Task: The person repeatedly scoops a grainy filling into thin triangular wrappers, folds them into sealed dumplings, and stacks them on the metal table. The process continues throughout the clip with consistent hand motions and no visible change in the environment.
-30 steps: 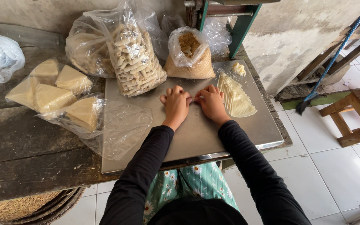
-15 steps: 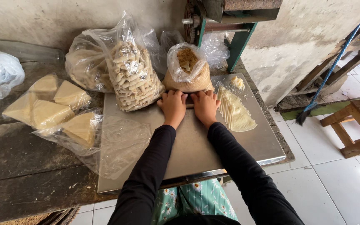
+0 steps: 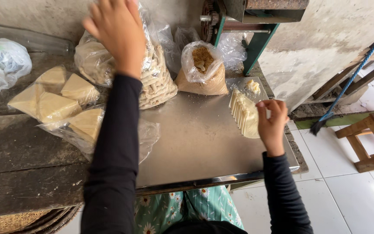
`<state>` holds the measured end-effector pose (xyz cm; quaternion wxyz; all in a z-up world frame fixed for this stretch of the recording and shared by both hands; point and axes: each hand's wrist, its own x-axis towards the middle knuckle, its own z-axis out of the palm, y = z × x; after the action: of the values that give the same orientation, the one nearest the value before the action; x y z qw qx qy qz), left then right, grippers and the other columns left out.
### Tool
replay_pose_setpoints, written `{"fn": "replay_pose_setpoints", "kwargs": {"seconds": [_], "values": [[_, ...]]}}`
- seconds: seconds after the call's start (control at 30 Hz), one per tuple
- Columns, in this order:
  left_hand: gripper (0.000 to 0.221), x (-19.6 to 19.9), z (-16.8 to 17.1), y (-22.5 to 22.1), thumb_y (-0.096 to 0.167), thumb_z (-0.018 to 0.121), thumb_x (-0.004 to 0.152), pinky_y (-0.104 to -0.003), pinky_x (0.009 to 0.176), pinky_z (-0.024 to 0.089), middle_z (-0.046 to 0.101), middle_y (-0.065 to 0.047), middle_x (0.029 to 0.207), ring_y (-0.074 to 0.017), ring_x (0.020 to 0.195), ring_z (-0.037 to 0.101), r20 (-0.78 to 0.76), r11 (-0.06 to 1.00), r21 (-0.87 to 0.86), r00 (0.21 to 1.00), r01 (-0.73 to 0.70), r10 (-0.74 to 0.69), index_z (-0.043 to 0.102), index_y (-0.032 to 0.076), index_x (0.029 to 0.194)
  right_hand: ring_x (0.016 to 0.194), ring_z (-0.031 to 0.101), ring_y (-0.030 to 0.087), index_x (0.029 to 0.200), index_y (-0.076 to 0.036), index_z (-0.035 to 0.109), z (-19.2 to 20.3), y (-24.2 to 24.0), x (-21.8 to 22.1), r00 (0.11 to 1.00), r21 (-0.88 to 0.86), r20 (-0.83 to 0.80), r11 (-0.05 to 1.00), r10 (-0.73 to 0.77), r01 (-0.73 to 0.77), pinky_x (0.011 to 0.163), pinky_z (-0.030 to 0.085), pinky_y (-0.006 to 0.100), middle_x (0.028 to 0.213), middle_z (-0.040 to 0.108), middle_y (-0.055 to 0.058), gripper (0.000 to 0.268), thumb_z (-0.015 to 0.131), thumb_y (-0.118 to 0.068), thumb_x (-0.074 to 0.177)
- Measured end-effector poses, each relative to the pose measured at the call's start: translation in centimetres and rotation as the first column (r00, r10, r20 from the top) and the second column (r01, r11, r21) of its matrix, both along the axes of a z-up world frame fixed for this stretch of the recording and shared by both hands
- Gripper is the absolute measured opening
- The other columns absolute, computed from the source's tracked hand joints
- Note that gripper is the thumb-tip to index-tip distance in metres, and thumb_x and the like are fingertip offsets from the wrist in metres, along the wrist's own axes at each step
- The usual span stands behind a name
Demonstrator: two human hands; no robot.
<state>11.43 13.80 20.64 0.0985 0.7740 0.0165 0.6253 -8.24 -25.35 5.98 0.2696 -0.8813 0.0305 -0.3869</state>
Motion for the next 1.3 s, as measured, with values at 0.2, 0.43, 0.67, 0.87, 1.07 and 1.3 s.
{"fn": "replay_pose_setpoints", "kwargs": {"seconds": [0.2, 0.43, 0.67, 0.87, 1.07, 1.3], "values": [[0.044, 2.0, 2.5, 1.8, 0.045, 0.06, 0.103, -0.068, 0.107, 0.023, 0.065, -0.016, 0.122, -0.0403, 0.125, 0.051, -0.516, 0.989, -0.079, 0.843, 0.127, -0.15, 0.065, 0.004, 0.117, 0.103, 0.054, 0.02, 0.1, -0.01, 0.073, 0.3, -4.1, -1.5, 0.983, 0.027, -0.168, 0.997, 0.078, -0.074, 0.09, 0.036, 0.04, 0.107, 0.062, 0.005, 0.015, 0.072, -0.025, 0.1], [0.007, -14.6, -10.7, -16.7, 0.014, 0.077, 0.085, -0.049, 0.094, 0.04, 0.068, -0.001, 0.101, -0.0281, 0.112, 0.059, -0.594, 0.638, -0.158, 0.443, 0.753, -0.671, 0.072, 0.018, 0.088, 0.102, 0.063, 0.023, 0.099, -0.011, 0.073, 0.6, -4.3, -3.2, 0.712, 0.153, -0.48, 0.848, 0.512, -0.507, 0.088, 0.05, 0.034, 0.105, 0.065, 0.006, 0.028, 0.085, -0.019, 0.075], [0.006, -17.7, -19.0, -22.8, 0.016, 0.074, 0.085, -0.045, 0.093, 0.038, 0.067, -0.005, 0.099, -0.0266, 0.106, 0.06, -0.696, 0.469, -0.214, 0.203, 0.857, -0.688, 0.072, 0.014, 0.091, 0.104, 0.06, 0.028, 0.095, -0.012, 0.075, -1.9, -3.6, -3.6, 0.788, 0.085, -0.423, 0.886, 0.446, -0.456, 0.088, 0.05, 0.037, 0.104, 0.065, 0.008, 0.025, 0.087, -0.022, 0.075], [0.006, -17.2, -20.5, -23.4, 0.013, 0.069, 0.087, -0.045, 0.091, 0.039, 0.066, -0.004, 0.099, -0.0249, 0.104, 0.061, -0.667, 0.539, -0.189, 0.295, 0.821, -0.684, 0.068, 0.013, 0.093, 0.102, 0.058, 0.031, 0.096, -0.009, 0.074, -2.5, -3.2, -3.8, 0.836, 0.009, -0.341, 0.89, 0.431, -0.455, 0.092, 0.045, 0.041, 0.103, 0.065, 0.009, 0.028, 0.084, -0.024, 0.076], [0.01, -17.3, -20.7, -23.2, 0.016, 0.068, 0.09, -0.046, 0.094, 0.038, 0.068, -0.004, 0.103, -0.0256, 0.105, 0.061, -0.596, 0.479, -0.284, 0.238, 0.831, -0.767, 0.069, 0.013, 0.1, 0.097, 0.061, 0.028, 0.095, -0.006, 0.073, -3.9, -3.1, -3.4, 0.893, -0.038, -0.277, 0.925, 0.354, -0.378, 0.088, 0.046, 0.04, 0.097, 0.067, 0.009, 0.011, 0.075, -0.015, 0.089], [0.015, -17.8, -20.2, -22.9, 0.019, 0.065, 0.095, -0.048, 0.102, 0.034, 0.073, 0.001, 0.109, -0.023, 0.109, 0.061, -0.694, 0.466, -0.136, 0.252, 0.874, -0.675, 0.075, 0.014, 0.105, 0.074, 0.063, 0.011, 0.105, 0.001, 0.062, -4.1, -6.3, 1.2, 0.947, 0.482, -0.096, 0.847, 0.307, -0.226, 0.064, 0.051, 0.025, 0.087, 0.068, 0.005, 0.01, 0.062, -0.009, 0.105]]}}
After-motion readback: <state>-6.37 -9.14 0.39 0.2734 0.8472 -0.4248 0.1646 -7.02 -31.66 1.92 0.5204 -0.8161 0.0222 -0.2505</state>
